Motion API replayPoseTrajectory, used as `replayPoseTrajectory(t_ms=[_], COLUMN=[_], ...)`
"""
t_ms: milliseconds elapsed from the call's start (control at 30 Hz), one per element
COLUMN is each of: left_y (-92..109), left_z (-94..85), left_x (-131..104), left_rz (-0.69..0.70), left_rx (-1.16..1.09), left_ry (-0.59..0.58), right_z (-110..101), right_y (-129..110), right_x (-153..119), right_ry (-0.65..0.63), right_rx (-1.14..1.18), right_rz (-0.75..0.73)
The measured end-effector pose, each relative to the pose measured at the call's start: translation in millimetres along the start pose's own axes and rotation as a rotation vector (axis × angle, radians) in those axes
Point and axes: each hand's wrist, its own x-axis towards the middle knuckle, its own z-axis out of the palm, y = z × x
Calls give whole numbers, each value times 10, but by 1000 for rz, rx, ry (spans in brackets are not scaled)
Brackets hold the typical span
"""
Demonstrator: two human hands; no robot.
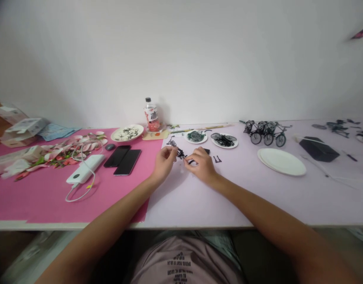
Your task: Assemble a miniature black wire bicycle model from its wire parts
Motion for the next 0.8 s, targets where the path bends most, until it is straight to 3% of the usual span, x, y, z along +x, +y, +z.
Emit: replayPoseTrajectory(t_ms=[533,800], left_y=[-16,21], left_z=[-21,-9], left_x=[0,-13], left_rz=[31,-7], left_rx=[13,-12], left_ry=[-8,-31], right_z=[-17,-24], right_y=[-53,-65], right_x=[43,47], right_ry=[25,60], right_rx=[28,46], right_rz=[-94,-71])
